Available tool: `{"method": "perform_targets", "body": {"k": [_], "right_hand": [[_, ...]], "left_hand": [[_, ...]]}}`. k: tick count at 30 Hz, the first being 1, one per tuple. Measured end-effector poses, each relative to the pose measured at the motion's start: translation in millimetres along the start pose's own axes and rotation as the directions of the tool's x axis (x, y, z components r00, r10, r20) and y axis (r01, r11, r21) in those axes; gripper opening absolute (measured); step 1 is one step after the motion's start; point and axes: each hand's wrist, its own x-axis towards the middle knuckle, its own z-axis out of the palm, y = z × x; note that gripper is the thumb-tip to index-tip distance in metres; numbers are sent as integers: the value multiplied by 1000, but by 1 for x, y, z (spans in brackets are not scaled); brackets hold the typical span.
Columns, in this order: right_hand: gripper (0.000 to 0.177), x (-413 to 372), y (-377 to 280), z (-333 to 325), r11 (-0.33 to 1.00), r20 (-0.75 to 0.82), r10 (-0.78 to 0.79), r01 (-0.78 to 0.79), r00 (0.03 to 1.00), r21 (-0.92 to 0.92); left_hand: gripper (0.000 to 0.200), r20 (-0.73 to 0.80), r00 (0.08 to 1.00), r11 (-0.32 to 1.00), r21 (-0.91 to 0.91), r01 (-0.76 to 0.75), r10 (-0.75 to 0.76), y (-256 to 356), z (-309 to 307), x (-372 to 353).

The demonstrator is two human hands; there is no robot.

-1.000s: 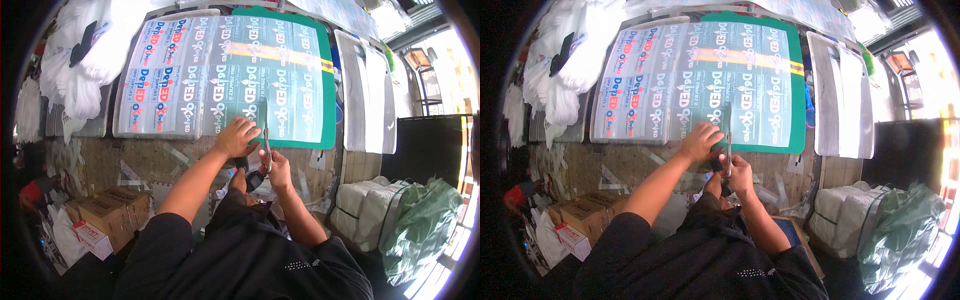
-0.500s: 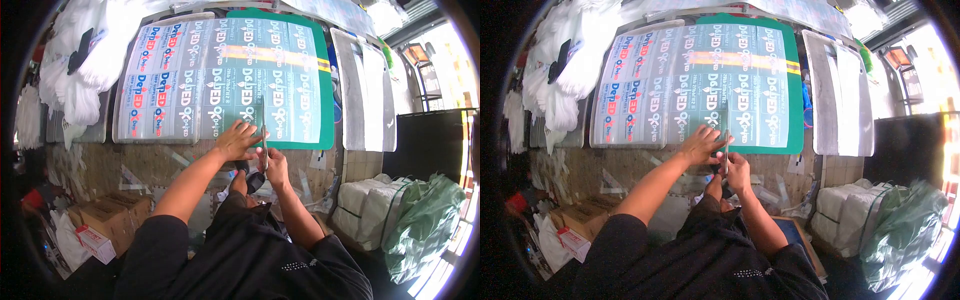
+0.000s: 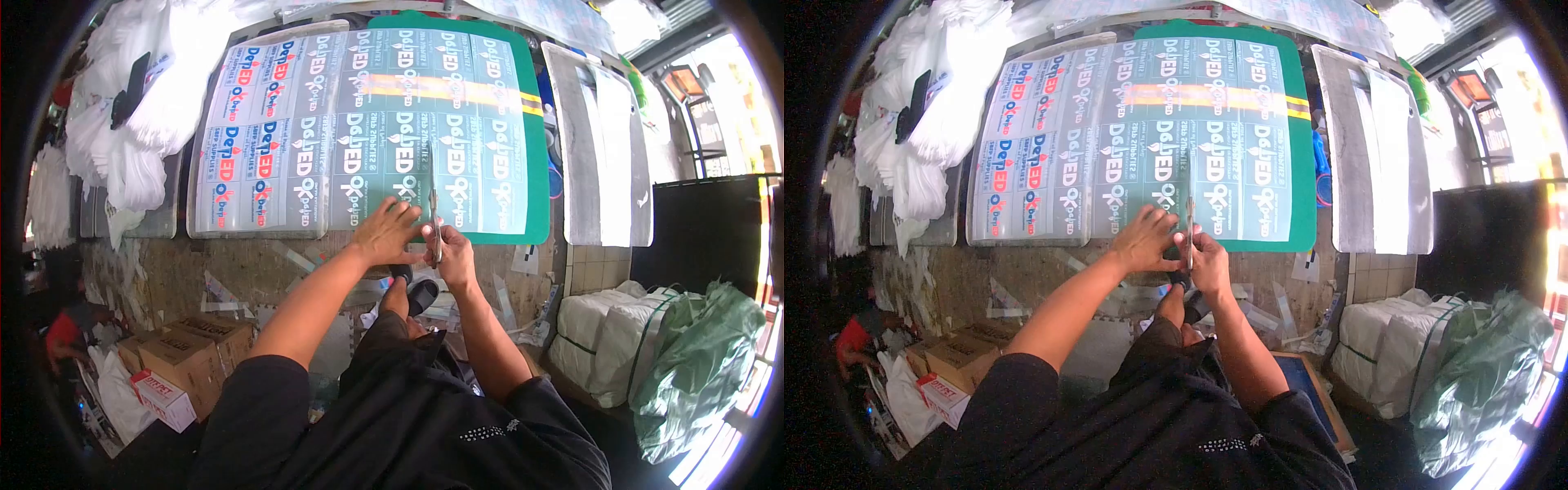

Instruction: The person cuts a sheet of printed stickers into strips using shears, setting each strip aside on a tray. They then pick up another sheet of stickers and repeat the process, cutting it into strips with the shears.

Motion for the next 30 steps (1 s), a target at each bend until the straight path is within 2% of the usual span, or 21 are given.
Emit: {"method": "perform_targets", "body": {"k": [2,4,5,11,14,16,20,22,25,30], "right_hand": [[44,-1,-4,3,1000,-2,4,-4,1000,16],[44,-3,-8,7,995,-15,21,-20,1000,93],[44,-2,-7,8,995,-13,22,-21,1000,93],[43,2,-6,11,990,-2,3,-3,1000,138],[43,7,-7,10,996,-17,10,-8,1000,89],[43,9,-12,10,991,-21,35,-32,999,132],[43,21,-11,7,993,-14,2,0,1000,122],[43,25,-12,7,998,-15,-10,11,1000,59],[43,31,-16,7,994,-10,3,-2,1000,110],[44,37,-26,6,996,-2,-24,24,1000,80]], "left_hand": [[71,2,1000,1000,-5,3,-3,-1,1,0],[69,-104,994,999,11,-36,37,-2,6,0],[69,-104,994,999,11,-34,35,-3,9,0],[74,-33,999,1000,-13,-20,19,-2,4,-1],[74,-19,1000,1000,-9,-24,24,-2,2,1],[70,-73,997,1000,-17,-22,21,0,1,1],[65,-75,997,999,-14,-29,28,2,-5,3],[61,-14,1000,998,-57,-4,3,2,-8,3],[59,15,1000,999,-55,1,-1,2,-11,5],[59,17,1000,998,-60,-1,2,1,-12,5]]}}
